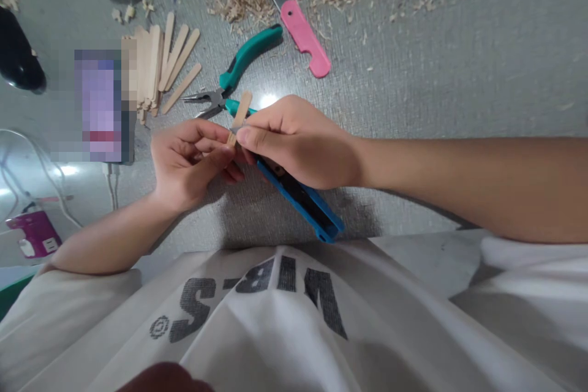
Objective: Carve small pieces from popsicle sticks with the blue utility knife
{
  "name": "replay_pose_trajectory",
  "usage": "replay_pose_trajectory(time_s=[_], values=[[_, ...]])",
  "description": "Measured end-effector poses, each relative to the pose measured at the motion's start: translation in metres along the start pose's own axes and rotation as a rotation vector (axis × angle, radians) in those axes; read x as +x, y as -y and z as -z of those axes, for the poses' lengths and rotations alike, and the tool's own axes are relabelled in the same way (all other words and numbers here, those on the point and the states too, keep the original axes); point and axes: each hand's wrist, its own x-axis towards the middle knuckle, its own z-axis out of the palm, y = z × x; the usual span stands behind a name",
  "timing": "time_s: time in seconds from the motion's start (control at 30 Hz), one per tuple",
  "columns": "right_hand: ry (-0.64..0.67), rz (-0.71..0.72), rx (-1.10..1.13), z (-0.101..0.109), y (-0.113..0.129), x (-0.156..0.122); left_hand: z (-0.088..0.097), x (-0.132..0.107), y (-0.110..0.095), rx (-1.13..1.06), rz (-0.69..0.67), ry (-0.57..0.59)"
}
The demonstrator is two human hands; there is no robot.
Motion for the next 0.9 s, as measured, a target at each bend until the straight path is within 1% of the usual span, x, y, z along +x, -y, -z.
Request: replay_pose_trajectory(time_s=[0.3, 0.47, 0.57, 0.77, 0.9], values=[[0.015, -0.039, -0.041, 0.0012, 0.0026, -0.0002, -0.0006, -0.0022, 0.0052, 0.044, -0.010, -0.028], [-0.014, 0.026, -0.066, 0.0009, 0.0004, 0.0018, -0.0021, -0.0028, 0.0037, 0.032, -0.020, -0.027], [-0.023, 0.038, -0.068, 0.0005, 0.0002, 0.0017, -0.0034, -0.0027, 0.0026, 0.020, -0.008, -0.056], [-0.006, -0.035, -0.109, 0.0010, 0.0024, 0.0000, -0.0057, -0.0019, 0.0037, -0.021, -0.037, -0.071], [-0.018, -0.053, -0.127, 0.0000, 0.0053, 0.0006, -0.0071, -0.0025, 0.0053, 0.004, -0.032, -0.082]])
